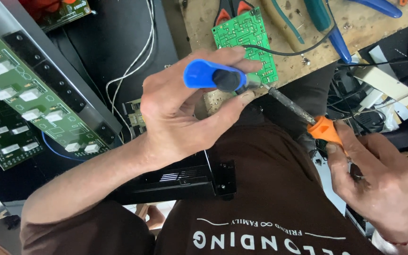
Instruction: Desoldering components from a circuit board using a soldering iron and a desoldering pump, followed by component removal with pliers.
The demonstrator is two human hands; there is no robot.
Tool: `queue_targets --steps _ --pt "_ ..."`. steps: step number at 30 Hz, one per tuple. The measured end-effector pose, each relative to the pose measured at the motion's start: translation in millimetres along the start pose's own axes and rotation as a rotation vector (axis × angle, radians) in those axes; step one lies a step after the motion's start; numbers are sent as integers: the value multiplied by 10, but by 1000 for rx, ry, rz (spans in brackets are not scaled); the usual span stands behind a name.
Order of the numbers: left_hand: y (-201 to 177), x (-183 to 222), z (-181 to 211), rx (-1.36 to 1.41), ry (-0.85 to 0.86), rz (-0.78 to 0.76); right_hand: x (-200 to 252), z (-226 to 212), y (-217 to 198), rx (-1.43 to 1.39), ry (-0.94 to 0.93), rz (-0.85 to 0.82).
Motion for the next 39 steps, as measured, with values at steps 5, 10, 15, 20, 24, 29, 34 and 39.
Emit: queue_targets --steps 5,10,15,20,24,29,34,39 --pt "9 46 -7 -14 -1 -5 -18 -2 1 15 -20 3" --pt "92 85 -13 -21 26 44 -86 -66 -40 -60 31 -6" --pt "141 56 -2 32 -69 65 -74 -92 -64 -94 35 28" --pt "-28 20 25 149 33 32 -64 -96 -110 -165 43 89" --pt "-154 51 -47 287 151 128 -74 -109 -120 -189 9 100" --pt "-239 67 69 112 41 170 24 37 9 -150 11 81" --pt "-432 -210 337 653 -264 62 21 68 55 -109 -22 59" --pt "-489 -302 305 604 -303 -91 37 103 43 -86 -25 57"
Point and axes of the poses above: each hand's wrist, its own x-axis away from the middle knuckle, its own y-axis out of the palm, z = x × y, the point moved 2 cm from there along -x, towards the middle knuckle, and after that the axes turned 6 degrees about -x, right-handed, at the moved point
